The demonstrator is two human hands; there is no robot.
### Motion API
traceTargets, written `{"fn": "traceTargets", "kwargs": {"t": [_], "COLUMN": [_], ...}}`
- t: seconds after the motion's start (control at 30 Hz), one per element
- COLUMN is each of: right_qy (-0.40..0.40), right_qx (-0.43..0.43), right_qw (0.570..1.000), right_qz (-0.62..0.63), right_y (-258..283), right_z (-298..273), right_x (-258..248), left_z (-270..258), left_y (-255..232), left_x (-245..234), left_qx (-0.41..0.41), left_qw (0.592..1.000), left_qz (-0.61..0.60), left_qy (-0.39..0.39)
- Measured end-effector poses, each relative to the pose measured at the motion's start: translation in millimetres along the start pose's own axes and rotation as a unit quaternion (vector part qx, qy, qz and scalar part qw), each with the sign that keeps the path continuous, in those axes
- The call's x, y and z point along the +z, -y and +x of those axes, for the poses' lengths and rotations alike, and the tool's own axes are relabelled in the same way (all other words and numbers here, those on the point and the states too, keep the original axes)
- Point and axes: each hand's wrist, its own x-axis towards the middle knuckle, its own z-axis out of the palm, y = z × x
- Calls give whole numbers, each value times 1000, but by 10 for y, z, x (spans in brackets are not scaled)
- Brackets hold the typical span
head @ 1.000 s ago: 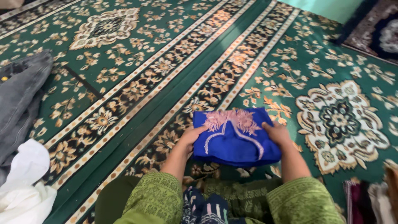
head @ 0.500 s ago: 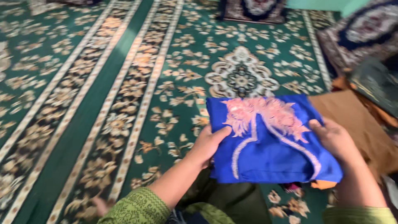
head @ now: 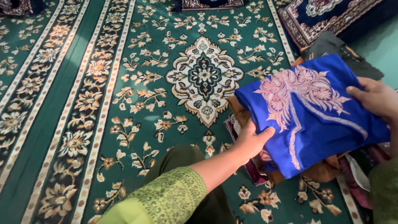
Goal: The person folds a blue embroidered garment and a pair of grey jeans on a patterned green carpet. They smooth and align the fabric, fold the items into compact rectangles, and place the folded blue garment on a nearby stack.
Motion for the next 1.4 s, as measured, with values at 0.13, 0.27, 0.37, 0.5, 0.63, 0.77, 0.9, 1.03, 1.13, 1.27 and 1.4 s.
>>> {"fn": "traceTargets", "kwargs": {"t": [0.13,0.27,0.37,0.5,0.63,0.77,0.9,1.03,1.13,1.27,1.4], "right_qy": [-138,-306,-233,-140,-127,-129,-117,-120,-106,-115,-122], "right_qx": [-152,-361,-309,-193,-245,-267,-195,-162,-146,-164,-94], "right_qw": [918,837,860,892,908,902,907,914,918,916,909], "right_qz": [-341,-275,-333,-385,-316,-314,-355,-352,-354,-348,-387], "right_y": [161,530,767,680,337,292,487,517,455,413,575], "right_z": [-153,-704,-923,-1013,-950,-931,-1126,-1491,-1582,-1531,-1650], "right_x": [197,861,1458,1845,1854,1810,1807,1885,2033,2087,2095], "left_z": [-20,-117,-150,-178,-173,-195,-281,-311,-316,-352,-443], "left_y": [184,265,292,256,269,286,277,214,167,128,38], "left_x": [-103,-305,-358,-369,-394,-385,-463,-546,-547,-533,-645], "left_qx": [-127,-232,-255,-297,-285,-292,-291,-297,-292,-295,-270], "left_qw": [978,969,962,950,953,951,949,945,946,944,944], "left_qz": [159,7,-28,-53,-58,-71,-99,-121,-131,-137,-180], "left_qy": [35,80,96,82,81,77,75,60,57,52,64]}}
